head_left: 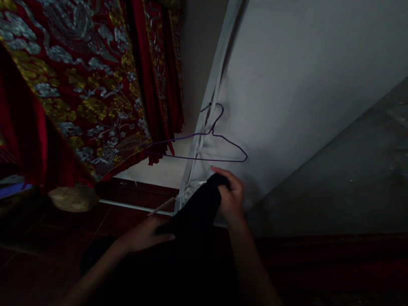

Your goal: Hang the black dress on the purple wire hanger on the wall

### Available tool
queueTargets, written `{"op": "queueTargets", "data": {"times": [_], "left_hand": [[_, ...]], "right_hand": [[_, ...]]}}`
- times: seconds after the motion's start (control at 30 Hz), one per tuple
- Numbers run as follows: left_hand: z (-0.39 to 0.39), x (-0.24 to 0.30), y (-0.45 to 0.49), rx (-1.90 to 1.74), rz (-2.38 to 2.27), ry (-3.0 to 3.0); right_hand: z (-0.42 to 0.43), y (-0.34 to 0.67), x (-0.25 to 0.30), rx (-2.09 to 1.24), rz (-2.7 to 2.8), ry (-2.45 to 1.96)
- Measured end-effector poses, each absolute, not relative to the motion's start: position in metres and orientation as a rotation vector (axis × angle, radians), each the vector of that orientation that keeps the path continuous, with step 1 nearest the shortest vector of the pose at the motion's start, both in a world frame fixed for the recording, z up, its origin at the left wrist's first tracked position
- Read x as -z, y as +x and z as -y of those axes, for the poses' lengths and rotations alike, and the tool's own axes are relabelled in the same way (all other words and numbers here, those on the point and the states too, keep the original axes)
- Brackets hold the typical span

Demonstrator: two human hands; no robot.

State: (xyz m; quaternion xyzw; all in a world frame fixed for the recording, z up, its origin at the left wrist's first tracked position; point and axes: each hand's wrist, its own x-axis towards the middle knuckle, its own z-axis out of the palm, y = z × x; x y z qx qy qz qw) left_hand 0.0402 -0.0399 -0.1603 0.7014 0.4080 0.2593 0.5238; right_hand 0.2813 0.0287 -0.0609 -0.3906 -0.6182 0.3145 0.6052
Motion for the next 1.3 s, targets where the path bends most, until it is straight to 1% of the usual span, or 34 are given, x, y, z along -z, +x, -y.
{"op": "queueTargets", "data": {"times": [0.1, 0.27, 0.37, 0.47, 0.53, 0.63, 0.73, 0.9, 1.0, 1.1, 1.3], "left_hand": [[0.040, 0.151, 0.011, -0.584, -1.123, 1.715], [0.048, 0.144, -0.018, -0.460, -1.386, 1.863], [0.052, 0.149, -0.027, -0.473, -1.361, 1.769], [0.044, 0.147, -0.037, -0.631, -1.341, 1.593], [0.031, 0.136, -0.043, -0.715, -1.432, 1.566], [0.005, 0.108, -0.044, -0.607, -1.594, 1.748], [-0.016, 0.075, -0.036, -0.514, -1.661, 1.996], [-0.025, 0.040, -0.024, -0.774, -1.570, 2.119], [-0.017, 0.038, -0.025, -0.732, -1.525, 2.089], [-0.005, 0.046, -0.026, -0.716, -1.544, 1.998], [0.001, 0.054, -0.018, -1.026, -1.683, 1.878]], "right_hand": [[-0.061, 0.289, 0.081, -0.705, 1.240, -1.009], [-0.093, 0.280, 0.122, -0.747, 1.408, -1.151], [-0.090, 0.288, 0.135, -0.717, 1.429, -1.182], [-0.074, 0.311, 0.133, -0.698, 1.465, -1.198], [-0.061, 0.328, 0.126, -0.657, 1.525, -1.220], [-0.045, 0.347, 0.114, -0.573, 1.606, -1.262], [-0.036, 0.354, 0.105, -0.544, 1.606, -1.293], [-0.032, 0.359, 0.099, -0.495, 1.596, -1.309], [-0.032, 0.365, 0.100, -0.469, 1.586, -1.327], [-0.036, 0.370, 0.099, -0.512, 1.568, -1.300], [-0.038, 0.357, 0.091, -0.553, 1.564, -1.284]]}}
